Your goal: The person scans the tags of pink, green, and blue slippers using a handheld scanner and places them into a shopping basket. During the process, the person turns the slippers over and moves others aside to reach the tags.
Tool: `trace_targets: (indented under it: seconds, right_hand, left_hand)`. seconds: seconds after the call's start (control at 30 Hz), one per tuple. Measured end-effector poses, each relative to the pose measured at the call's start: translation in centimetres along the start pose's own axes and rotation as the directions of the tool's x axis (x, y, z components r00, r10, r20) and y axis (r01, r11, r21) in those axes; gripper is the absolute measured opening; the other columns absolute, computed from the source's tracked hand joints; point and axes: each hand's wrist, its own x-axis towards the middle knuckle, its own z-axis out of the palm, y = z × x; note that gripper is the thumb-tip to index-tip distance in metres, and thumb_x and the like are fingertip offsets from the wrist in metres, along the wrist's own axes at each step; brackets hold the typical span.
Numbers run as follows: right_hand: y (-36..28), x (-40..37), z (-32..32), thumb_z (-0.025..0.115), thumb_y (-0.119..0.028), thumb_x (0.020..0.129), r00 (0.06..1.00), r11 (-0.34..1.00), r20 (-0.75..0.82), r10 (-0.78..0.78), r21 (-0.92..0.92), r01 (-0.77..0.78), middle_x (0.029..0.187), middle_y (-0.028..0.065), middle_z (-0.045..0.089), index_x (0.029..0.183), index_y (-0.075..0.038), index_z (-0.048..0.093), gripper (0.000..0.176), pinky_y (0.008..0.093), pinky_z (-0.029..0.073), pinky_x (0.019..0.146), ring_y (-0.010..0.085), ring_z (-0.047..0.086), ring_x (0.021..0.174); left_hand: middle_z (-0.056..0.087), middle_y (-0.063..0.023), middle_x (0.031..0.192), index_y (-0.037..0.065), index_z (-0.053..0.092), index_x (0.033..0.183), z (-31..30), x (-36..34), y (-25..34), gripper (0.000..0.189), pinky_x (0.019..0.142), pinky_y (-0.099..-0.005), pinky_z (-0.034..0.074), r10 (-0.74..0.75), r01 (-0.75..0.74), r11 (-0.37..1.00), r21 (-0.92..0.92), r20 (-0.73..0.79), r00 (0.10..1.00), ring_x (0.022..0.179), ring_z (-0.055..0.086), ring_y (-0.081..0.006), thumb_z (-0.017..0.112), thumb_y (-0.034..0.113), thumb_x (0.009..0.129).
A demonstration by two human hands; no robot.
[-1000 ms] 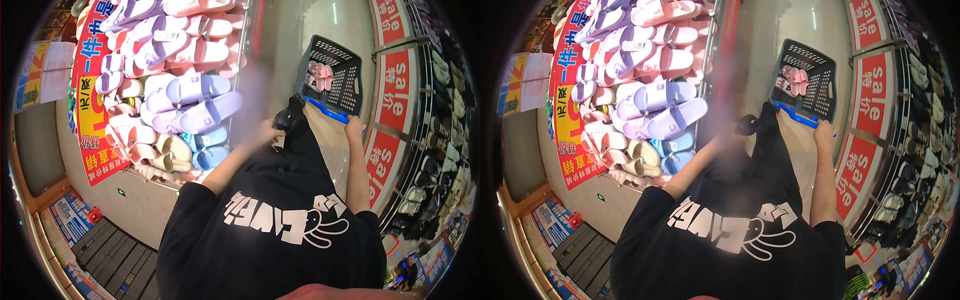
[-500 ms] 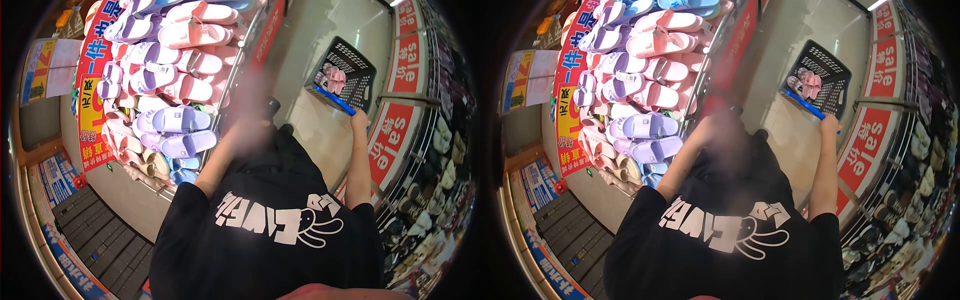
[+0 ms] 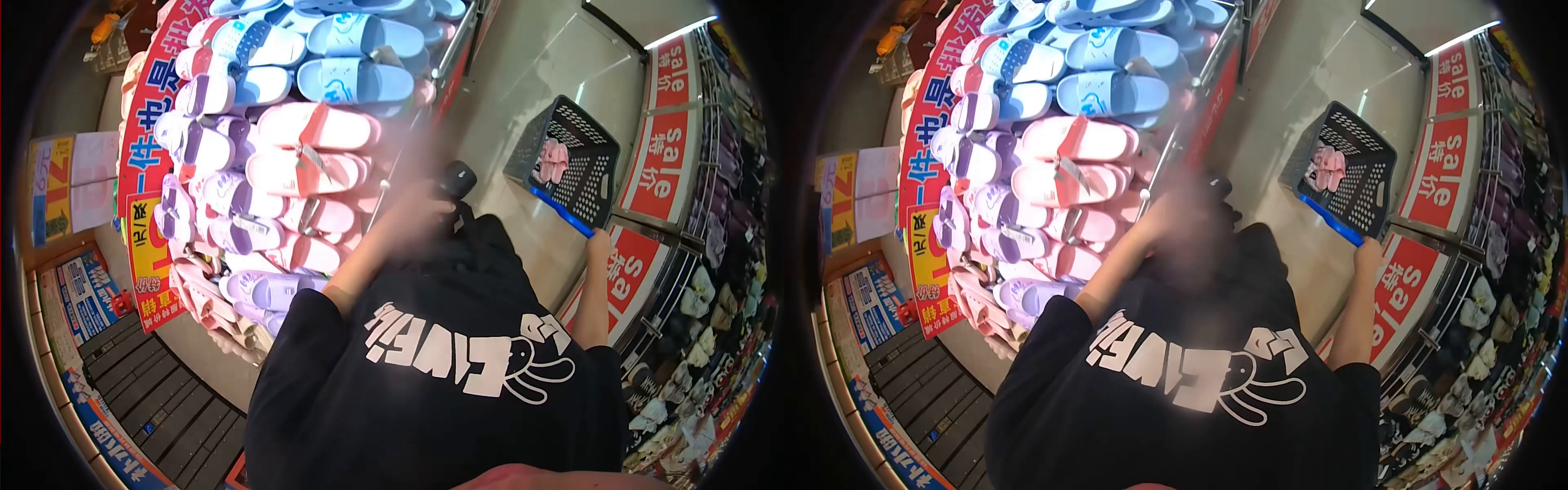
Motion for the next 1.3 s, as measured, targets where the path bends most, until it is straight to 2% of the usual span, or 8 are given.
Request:
trace_targets:
  seconds: [0.07,0.17,0.23,0.43,0.83,1.1,1.23,1.3]
  right_hand:
    - [0.7,0.8,0.5,0.051,-0.014,0.088,1.0,0.999,-0.001,0.028,-0.017,-0.028,0.109,0.0109,0.07,0.109,-0.019,0.071,0.029,0.0595,0.039,0.092,0.0306,0.064,0.109]
    - [-0.2,3.3,-1.2,0.054,-0.014,0.085,0.998,1.0,0.065,-0.003,-0.031,0.005,0.109,0.0143,0.069,0.107,-0.011,0.071,0.028,0.0572,0.042,0.095,0.0332,0.065,0.106]
    - [-1.1,3.7,-3.5,0.054,-0.013,0.086,0.983,0.993,0.184,0.024,-0.114,-0.002,0.109,0.0166,0.069,0.107,-0.01,0.07,0.027,0.0507,0.048,0.092,0.034,0.065,0.105]
    - [-6.7,11.1,-6.1,0.064,-0.018,0.078,0.67,0.813,0.622,-0.405,-0.089,0.575,0.094,0.0259,0.068,0.097,0.001,0.069,0.027,0.0457,0.052,0.084,0.0407,0.065,0.098]
    - [-50.1,5.8,-27.4,0.065,-0.02,0.087,-0.04,-0.149,-0.238,-0.97,0.459,0.876,0.094,0.0162,0.064,0.103,-0.001,0.064,0.024,0.0392,0.05,0.074,0.0305,0.065,0.086]
    - [-52.5,3.9,-22.7,0.064,-0.024,0.086,-0.137,-0.179,-0.234,-0.963,0.169,0.969,0.089,0.0139,0.059,0.091,-0.006,0.061,0.018,0.0451,0.051,0.072,0.0353,0.061,0.084]
    - [-51.7,2.9,-24.1,0.062,-0.021,0.089,0.028,-0.116,-0.299,-0.954,0.454,0.883,0.092,0.0146,0.069,0.095,-0.003,0.067,0.02,0.0378,0.054,0.072,0.032,0.066,0.081]
    - [-52.1,3.6,-23.9,0.066,-0.018,0.09,0.213,-0.027,-0.108,-0.971,0.936,0.351,0.087,0.0123,0.071,0.104,0.002,0.066,0.024,0.0282,0.052,0.068,0.0188,0.068,0.073]
  left_hand:
    - [0.062,-0.0131,0.084,0.011,0.072,0.089,-1.1,1.9,0.6,0.018,0.073,-0.0441,0.046,-0.209,0.197,0.947,-0.253,-0.021,0.978,0.085,0.058,-0.0326,0.063,0.014,0.074]
    - [0.064,-0.0126,0.085,0.011,0.072,0.085,-7.4,5.7,5.6,0.017,0.074,-0.0439,0.047,0.186,-0.191,0.934,0.301,0.045,0.981,0.088,0.059,-0.0326,0.063,0.015,0.071]
    - [0.064,-0.0107,0.083,0.012,0.073,0.077,-7.0,7.1,3.9,0.014,0.08,-0.0445,0.047,-0.169,0.119,0.917,0.381,0.099,0.981,0.092,0.06,-0.0311,0.062,0.018,0.071]
    - [0.067,-0.0079,0.085,-0.003,0.062,0.113,-7.0,6.2,1.3,0.037,0.057,-0.0263,0.047,-0.711,0.528,0.665,-0.528,-0.229,0.665,0.065,0.061,-0.0123,0.066,0.008,0.078]
    - [0.065,-0.0071,0.081,-0.003,0.062,0.101,-4.3,10.4,5.5,0.025,0.06,-0.0263,0.047,-0.867,-0.024,0.496,-0.868,-0.497,0.036,0.064,0.06,-0.0131,0.07,0.005,0.079]
    - [0.068,-0.0066,0.087,-0.003,0.064,0.102,-3.4,7.0,7.5,0.024,0.062,-0.0263,0.048,-0.823,-0.021,0.566,-0.824,-0.563,-0.079,0.067,0.061,-0.0122,0.069,0.007,0.081]
    - [0.065,-0.0045,0.09,-0.001,0.061,0.104,-4.2,4.7,8.9,0.028,0.059,-0.0225,0.043,-0.892,-0.113,0.449,-0.886,-0.451,-0.007,0.071,0.057,-0.0084,0.071,0.0,0.078]
    - [0.063,-0.0023,0.084,-0.001,0.06,0.103,-4.2,3.7,8.6,0.027,0.051,-0.0212,0.037,-0.873,-0.102,0.486,-0.868,-0.487,-0.025,0.062,0.051,-0.0053,0.071,-0.001,0.078]
